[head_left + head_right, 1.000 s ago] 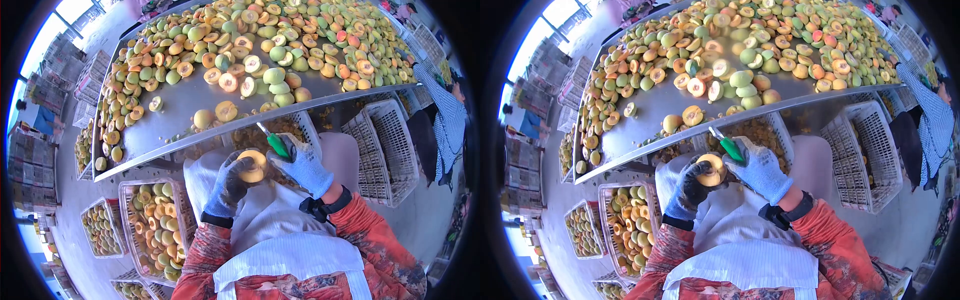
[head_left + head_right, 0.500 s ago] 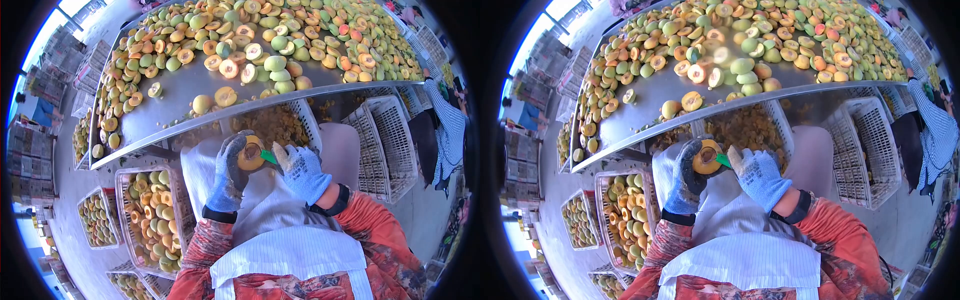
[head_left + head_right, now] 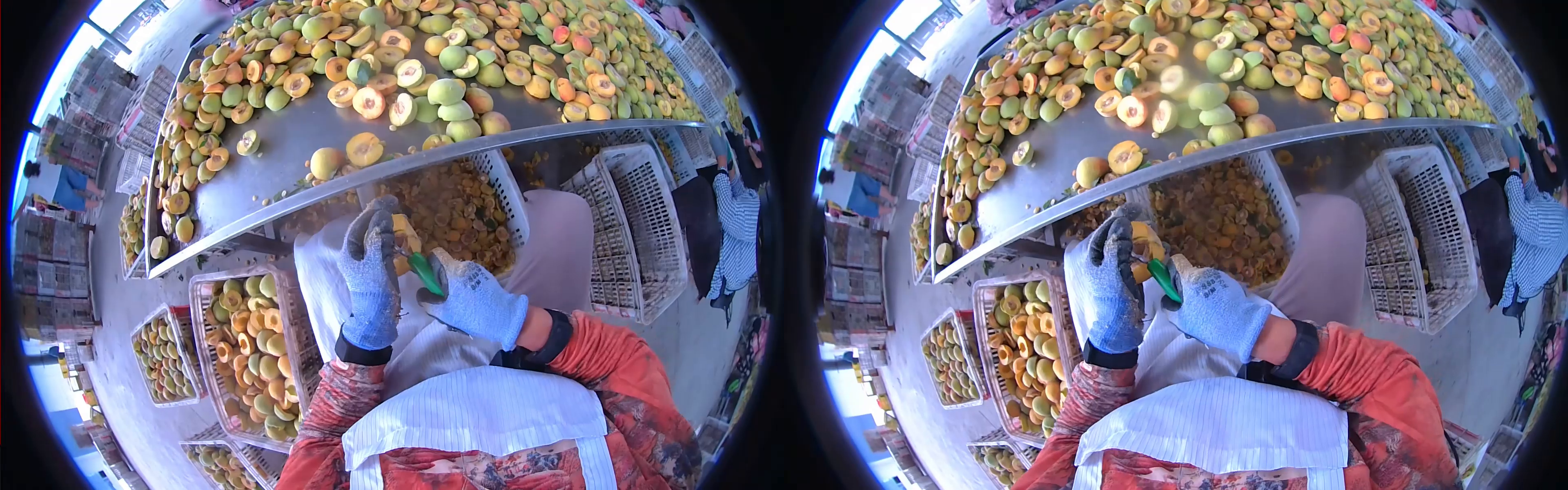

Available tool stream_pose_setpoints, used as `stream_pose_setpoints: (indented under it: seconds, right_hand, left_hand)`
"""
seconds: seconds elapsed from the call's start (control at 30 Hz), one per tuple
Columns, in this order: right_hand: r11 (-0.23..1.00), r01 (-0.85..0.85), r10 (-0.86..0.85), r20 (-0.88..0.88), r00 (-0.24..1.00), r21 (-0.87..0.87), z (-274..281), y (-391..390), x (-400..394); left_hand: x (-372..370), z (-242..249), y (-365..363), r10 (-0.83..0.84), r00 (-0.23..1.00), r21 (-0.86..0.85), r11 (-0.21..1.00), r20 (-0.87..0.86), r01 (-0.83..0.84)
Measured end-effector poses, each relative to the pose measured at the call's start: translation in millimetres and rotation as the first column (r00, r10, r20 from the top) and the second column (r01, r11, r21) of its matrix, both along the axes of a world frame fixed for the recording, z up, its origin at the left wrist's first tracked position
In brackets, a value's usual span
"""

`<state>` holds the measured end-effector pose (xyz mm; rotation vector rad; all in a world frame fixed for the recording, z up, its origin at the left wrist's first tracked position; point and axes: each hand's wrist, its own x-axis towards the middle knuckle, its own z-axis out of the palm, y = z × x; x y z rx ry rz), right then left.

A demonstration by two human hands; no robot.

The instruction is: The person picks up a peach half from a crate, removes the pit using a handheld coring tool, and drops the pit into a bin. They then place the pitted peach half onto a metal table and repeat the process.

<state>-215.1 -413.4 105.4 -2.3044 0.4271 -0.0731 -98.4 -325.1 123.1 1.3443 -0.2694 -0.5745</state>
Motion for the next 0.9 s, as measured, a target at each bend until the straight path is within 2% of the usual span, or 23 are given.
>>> stream_pose_setpoints:
  seconds: [0.07,0.1,0.13,0.17,0.27,0.3,0.33,0.37,0.4,0.43,0.47,0.53,0.57,0.6,0.63,0.67,0.8,0.87,0.9]
  right_hand:
    - [0.980,-0.039,0.003,0.180,0.984,0.195,0,0,6]
    - [0.980,-0.037,0.001,0.179,0.984,0.198,5,-4,5]
    - [0.777,-0.003,0.025,-0.027,0.999,0.629,28,-12,8]
    - [0.407,0.124,0.142,-0.196,0.970,0.905,40,-18,11]
    - [0.443,0.071,0.167,-0.160,0.973,0.894,27,-26,19]
    - [0.612,0.018,0.188,-0.168,0.968,0.791,21,-33,21]
    - [0.611,0.021,0.182,-0.167,0.969,0.791,12,-33,21]
    - [0.951,-0.040,0.070,-0.084,0.994,0.308,1,-31,21]
    - [0.959,-0.007,0.021,0.044,0.999,-0.282,-5,-28,20]
    - [0.971,0.013,-0.036,-0.092,0.995,-0.240,3,-23,22]
    - [0.970,0.015,-0.040,-0.096,0.995,-0.241,2,-19,22]
    - [0.986,0.029,-0.038,-0.051,0.998,-0.165,1,-13,20]
    - [0.994,-0.013,-0.003,-0.141,0.990,-0.111,11,-12,20]
    - [0.994,-0.008,-0.007,-0.141,0.990,-0.105,10,-13,19]
    - [0.996,-0.038,0.032,-0.069,0.997,-0.077,7,-14,17]
    - [0.996,-0.069,0.069,0.004,0.998,-0.051,5,-14,14]
    - [0.977,-0.191,0.180,-0.113,0.977,-0.092,9,-26,19]
    - [0.967,-0.228,0.235,-0.056,0.970,0.115,4,-29,22]
    - [0.967,-0.228,0.236,-0.056,0.970,0.116,5,-28,25]
  left_hand:
    - [2,-4,-2,0.039,0.999,-0.015,0.999,-0.024,-0.039]
    - [0,-4,-2,0.037,0.999,-0.012,0.999,-0.025,-0.037]
    - [-2,-5,-4,0.100,0.994,-0.062,0.993,0.038,-0.097]
    - [-3,-6,-5,0.165,0.982,-0.116,0.981,0.096,-0.154]
    - [-3,1,-7,0.147,0.976,-0.087,0.987,0.161,-0.134]
    - [1,-2,-5,0.081,0.950,0.047,0.994,0.303,-0.100]
    - [4,-14,-6,0.075,0.950,0.048,0.994,0.304,-0.094]
    - [8,-30,-10,0.065,0.996,-0.143,0.987,-0.068,-0.074]
    - [10,-44,-12,-0.026,0.905,-0.317,0.940,-0.424,-0.122]
    - [11,-42,-15,-0.045,0.877,-0.329,0.935,-0.479,-0.132]
    - [10,-41,-18,-0.049,0.875,-0.330,0.935,-0.482,-0.130]
    - [5,-40,-19,0.116,0.972,-0.202,0.967,-0.203,-0.157]
    - [6,-41,-15,0.049,0.830,0.228,0.951,0.556,-0.208]
    - [6,-41,-16,0.042,0.830,0.233,0.951,0.556,-0.204]
    - [6,-40,-18,0.181,0.959,0.035,0.980,0.217,-0.193]
    - [4,-38,-19,0.225,0.959,-0.151,0.956,-0.173,-0.252]
    - [6,-28,-8,0.123,0.989,-0.012,0.992,-0.077,-0.124]
    - [6,-31,-2,0.058,0.987,0.087,0.994,0.149,-0.071]
    - [7,-30,-1,0.058,0.987,0.087,0.994,0.148,-0.071]
